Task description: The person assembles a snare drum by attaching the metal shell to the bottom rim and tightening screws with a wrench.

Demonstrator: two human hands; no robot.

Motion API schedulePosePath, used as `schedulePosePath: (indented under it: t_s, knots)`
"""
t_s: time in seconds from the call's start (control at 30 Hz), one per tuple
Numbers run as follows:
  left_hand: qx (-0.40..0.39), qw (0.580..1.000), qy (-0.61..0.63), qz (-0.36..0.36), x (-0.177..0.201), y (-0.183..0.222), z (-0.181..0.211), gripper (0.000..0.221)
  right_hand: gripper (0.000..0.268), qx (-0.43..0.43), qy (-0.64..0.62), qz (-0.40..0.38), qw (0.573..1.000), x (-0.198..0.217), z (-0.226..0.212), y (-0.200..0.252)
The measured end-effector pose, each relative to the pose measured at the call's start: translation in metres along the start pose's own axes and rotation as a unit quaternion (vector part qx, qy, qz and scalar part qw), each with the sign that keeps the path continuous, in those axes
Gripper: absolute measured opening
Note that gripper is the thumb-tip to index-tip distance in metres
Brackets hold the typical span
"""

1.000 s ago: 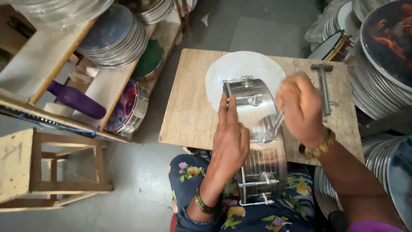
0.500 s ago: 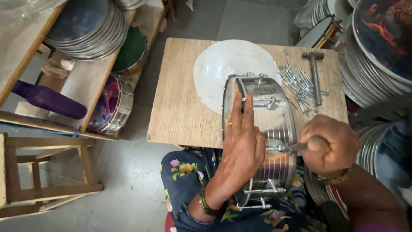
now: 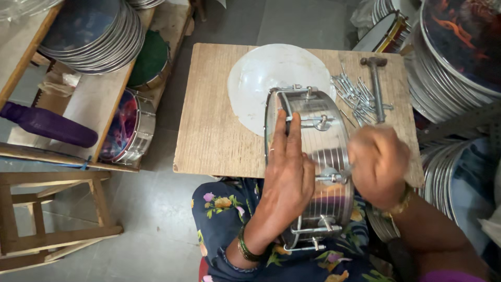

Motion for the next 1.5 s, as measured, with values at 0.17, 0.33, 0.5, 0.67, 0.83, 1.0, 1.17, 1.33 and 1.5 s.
schedulePosePath:
  t_s: [0.17, 0.33, 0.5, 0.67, 0.83, 1.0, 1.17, 1.33, 1.5]
  knots:
    - [-0.014, 1.000, 0.005, 0.014, -0.002, -0.001, -0.001, 0.065, 0.019, -0.173, -0.077, -0.116, 0.975, -0.012, -0.006, -0.045]
    - [-0.026, 0.999, 0.009, 0.025, -0.004, -0.004, -0.005, 0.064, 0.020, -0.215, -0.150, -0.129, 0.956, -0.018, 0.004, -0.050]
    - [-0.034, 0.999, 0.011, 0.024, -0.004, -0.002, -0.005, 0.065, 0.021, -0.155, -0.128, 0.046, 0.978, 0.004, 0.003, -0.030]
    - [-0.027, 0.999, 0.021, 0.015, -0.006, -0.001, 0.000, 0.069, 0.021, -0.026, -0.039, 0.057, 0.997, 0.012, -0.024, -0.003]
    - [-0.021, 0.999, 0.023, 0.017, -0.004, 0.003, 0.001, 0.069, 0.027, 0.158, -0.047, 0.092, 0.982, 0.005, -0.019, 0.018]
    - [-0.025, 0.999, 0.026, 0.000, -0.001, 0.006, 0.006, 0.069, 0.021, 0.225, -0.071, 0.166, 0.957, 0.004, -0.012, 0.029]
    - [0.018, 0.999, 0.033, -0.031, 0.003, 0.005, 0.006, 0.069, 0.018, -0.057, -0.061, 0.068, 0.994, 0.009, -0.033, 0.009]
    - [-0.006, 1.000, 0.002, -0.012, 0.004, 0.004, 0.006, 0.071, 0.015, -0.165, -0.109, -0.016, 0.980, -0.003, -0.026, -0.033]
    - [-0.005, 1.000, -0.010, -0.003, 0.001, 0.001, -0.001, 0.070, 0.015, -0.191, -0.102, -0.077, 0.973, -0.008, -0.026, -0.048]
Point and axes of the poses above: each hand's wrist, its own y-axis away from the middle knuckle, its own x-axis out of the back of the hand, z = x × y, the point moved 2 cm from there along -y, towards the middle knuckle, and after that the axes turned 14 degrees about x, right-handed, at the moved point
